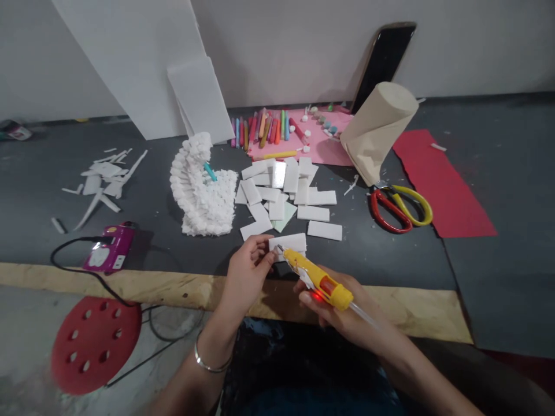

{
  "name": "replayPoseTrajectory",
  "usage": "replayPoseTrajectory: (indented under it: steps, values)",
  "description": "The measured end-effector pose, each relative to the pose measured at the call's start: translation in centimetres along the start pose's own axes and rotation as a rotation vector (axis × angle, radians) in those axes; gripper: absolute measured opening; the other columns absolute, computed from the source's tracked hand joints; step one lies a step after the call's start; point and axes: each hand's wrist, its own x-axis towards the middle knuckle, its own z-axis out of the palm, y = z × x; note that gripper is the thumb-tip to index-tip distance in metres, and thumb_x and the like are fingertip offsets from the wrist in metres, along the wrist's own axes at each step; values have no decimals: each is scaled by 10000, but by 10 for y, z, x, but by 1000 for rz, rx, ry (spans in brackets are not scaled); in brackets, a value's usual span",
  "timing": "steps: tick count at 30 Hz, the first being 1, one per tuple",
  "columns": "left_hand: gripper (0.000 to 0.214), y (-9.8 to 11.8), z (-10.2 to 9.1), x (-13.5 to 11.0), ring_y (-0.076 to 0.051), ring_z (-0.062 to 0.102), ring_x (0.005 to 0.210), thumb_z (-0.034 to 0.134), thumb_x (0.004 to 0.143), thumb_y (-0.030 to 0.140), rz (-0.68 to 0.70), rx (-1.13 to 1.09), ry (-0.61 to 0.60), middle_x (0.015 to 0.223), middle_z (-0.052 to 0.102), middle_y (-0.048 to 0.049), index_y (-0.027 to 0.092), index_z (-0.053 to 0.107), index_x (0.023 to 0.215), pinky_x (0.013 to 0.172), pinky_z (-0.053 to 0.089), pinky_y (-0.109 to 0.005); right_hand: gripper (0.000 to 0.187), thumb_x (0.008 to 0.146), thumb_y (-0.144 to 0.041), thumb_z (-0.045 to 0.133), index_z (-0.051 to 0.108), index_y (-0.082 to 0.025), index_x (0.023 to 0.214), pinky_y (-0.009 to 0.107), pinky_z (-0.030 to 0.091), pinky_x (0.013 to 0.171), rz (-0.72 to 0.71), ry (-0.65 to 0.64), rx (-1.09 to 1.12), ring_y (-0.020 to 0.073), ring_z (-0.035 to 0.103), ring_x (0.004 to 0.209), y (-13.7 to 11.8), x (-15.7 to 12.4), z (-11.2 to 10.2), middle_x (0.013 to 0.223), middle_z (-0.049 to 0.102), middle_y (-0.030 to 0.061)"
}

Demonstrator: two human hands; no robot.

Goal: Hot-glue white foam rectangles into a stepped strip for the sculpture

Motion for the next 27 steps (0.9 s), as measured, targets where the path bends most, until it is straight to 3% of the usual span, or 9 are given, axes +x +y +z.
replayPoseTrajectory:
  steps: [12,27]
  values:
    - [364,3,3,-3,-186,680,883,632,807,281,17,-19,5,961,696,-84,165,635,1152,690,578,-270,199,848,-398,649,591,-208,833,256,429,447,-14,-6,-102,112,526,501,-4,1,-1,736,631,3]
    - [369,8,3,-7,-177,673,840,651,807,278,18,-61,25,925,684,-70,149,630,1152,625,577,-249,247,811,-410,683,569,-193,838,249,428,483,21,0,-122,113,523,534,-4,0,-1,732,603,1]
